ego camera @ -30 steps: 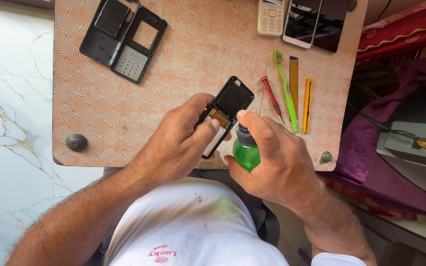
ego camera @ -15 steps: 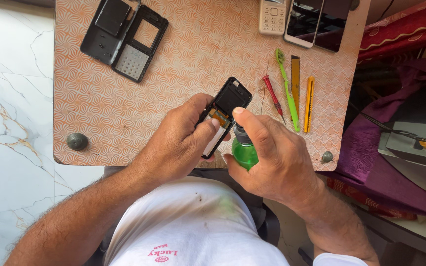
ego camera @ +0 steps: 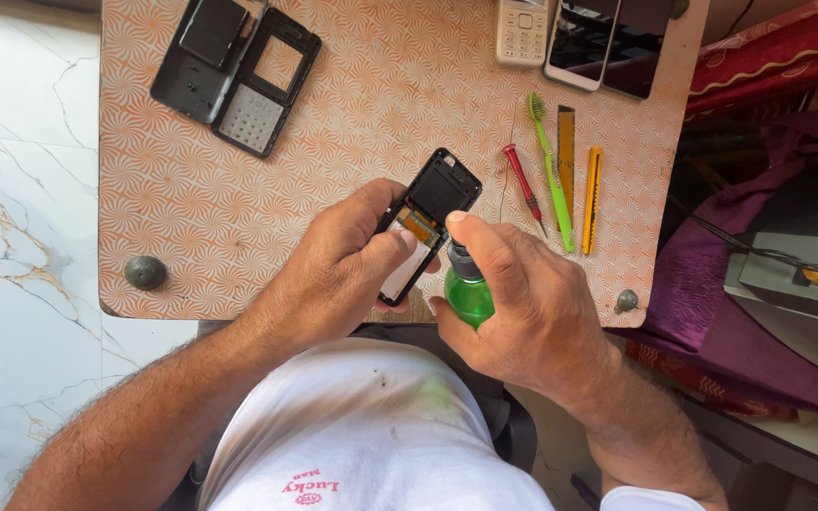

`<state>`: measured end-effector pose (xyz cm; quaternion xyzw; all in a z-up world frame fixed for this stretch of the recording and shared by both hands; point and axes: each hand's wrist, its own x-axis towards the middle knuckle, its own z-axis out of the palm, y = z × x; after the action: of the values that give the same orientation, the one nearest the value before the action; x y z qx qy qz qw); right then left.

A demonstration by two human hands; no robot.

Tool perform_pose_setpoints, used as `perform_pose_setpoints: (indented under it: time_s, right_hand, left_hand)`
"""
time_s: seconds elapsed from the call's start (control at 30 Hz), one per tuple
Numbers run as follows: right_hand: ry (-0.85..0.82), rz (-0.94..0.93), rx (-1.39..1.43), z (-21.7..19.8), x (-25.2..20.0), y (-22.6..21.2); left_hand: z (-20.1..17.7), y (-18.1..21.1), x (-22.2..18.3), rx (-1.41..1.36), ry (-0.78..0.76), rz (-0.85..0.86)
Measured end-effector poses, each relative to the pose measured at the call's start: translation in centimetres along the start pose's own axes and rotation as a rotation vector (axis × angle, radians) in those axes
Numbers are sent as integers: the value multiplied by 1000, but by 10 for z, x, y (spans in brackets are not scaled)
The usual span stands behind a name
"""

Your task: The person disassembles a black feature phone using a red screwdriver and a yellow utility knife. They remove the back cover, unscrew internal components, and pry open the casing. The person then sprays a liquid onto the internal parts and scrubs them with a green toothbrush.

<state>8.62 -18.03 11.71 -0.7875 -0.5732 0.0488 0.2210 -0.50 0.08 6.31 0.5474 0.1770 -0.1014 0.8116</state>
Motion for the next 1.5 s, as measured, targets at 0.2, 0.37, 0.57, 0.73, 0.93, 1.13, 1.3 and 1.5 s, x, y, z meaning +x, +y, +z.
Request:
perform_pose_setpoints:
  time_s: [0.2,0.37,0.57,0.73,0.93,1.13,1.3,1.5]
  right_hand:
    - [3,-4,-1,1,-1,2]
    - [32,-22,-4,1,-2,3]
    - [0,-4,-4,1,-3,3]
    - [6,6,-12,2,-4,5]
    - [6,8,-20,1,-3,4]
    - [6,13,-27,3,-3,4]
    - [20,-1,-14,3,-4,4]
    - [16,-1,-17,3,-4,5]
  left_hand:
    - [-1,-2,-1,6,-29,53]
    - [0,0,-2,32,-16,53]
    - [0,1,-3,47,-13,72]
    - [1,1,-2,46,-14,69]
    - [0,1,-2,30,0,40]
    - [0,1,-2,37,-22,69]
    - [-1,1,-2,18,-25,59]
    - [0,1,-1,42,-14,50]
